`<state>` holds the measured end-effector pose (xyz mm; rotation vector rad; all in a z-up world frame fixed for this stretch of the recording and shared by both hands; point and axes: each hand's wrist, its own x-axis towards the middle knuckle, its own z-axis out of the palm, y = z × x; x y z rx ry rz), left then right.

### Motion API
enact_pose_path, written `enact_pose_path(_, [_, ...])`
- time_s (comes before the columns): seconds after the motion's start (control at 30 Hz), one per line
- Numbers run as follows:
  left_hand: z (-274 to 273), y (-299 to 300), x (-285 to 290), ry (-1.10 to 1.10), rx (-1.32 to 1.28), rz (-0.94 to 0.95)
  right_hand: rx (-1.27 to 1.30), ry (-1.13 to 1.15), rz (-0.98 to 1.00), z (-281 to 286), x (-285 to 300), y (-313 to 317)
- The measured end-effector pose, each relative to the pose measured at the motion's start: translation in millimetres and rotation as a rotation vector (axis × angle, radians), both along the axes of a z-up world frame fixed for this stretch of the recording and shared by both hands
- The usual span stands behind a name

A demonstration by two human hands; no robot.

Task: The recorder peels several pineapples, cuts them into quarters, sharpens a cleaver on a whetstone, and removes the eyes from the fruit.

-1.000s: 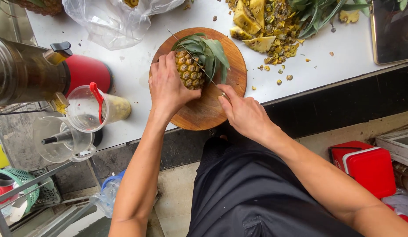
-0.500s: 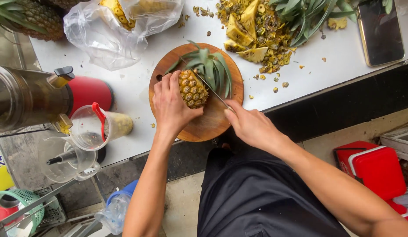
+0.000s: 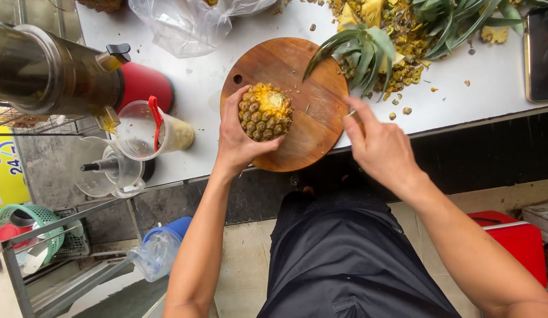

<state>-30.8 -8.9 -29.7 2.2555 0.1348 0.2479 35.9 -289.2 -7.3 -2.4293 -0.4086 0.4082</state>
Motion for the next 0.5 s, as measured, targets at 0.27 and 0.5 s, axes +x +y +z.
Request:
enact_pose_path(0.27, [-0.5,-4.0,25.8,0.175,0.15,-0.065,-0.005,0.092,0.129,11.3,-45.3,12.2])
enact_pose_path(0.5, [4.6,-2.0,30.6,0.207,0.15,-0.11,-0.027,0.207,0.127,6.9,-55.7,1.3])
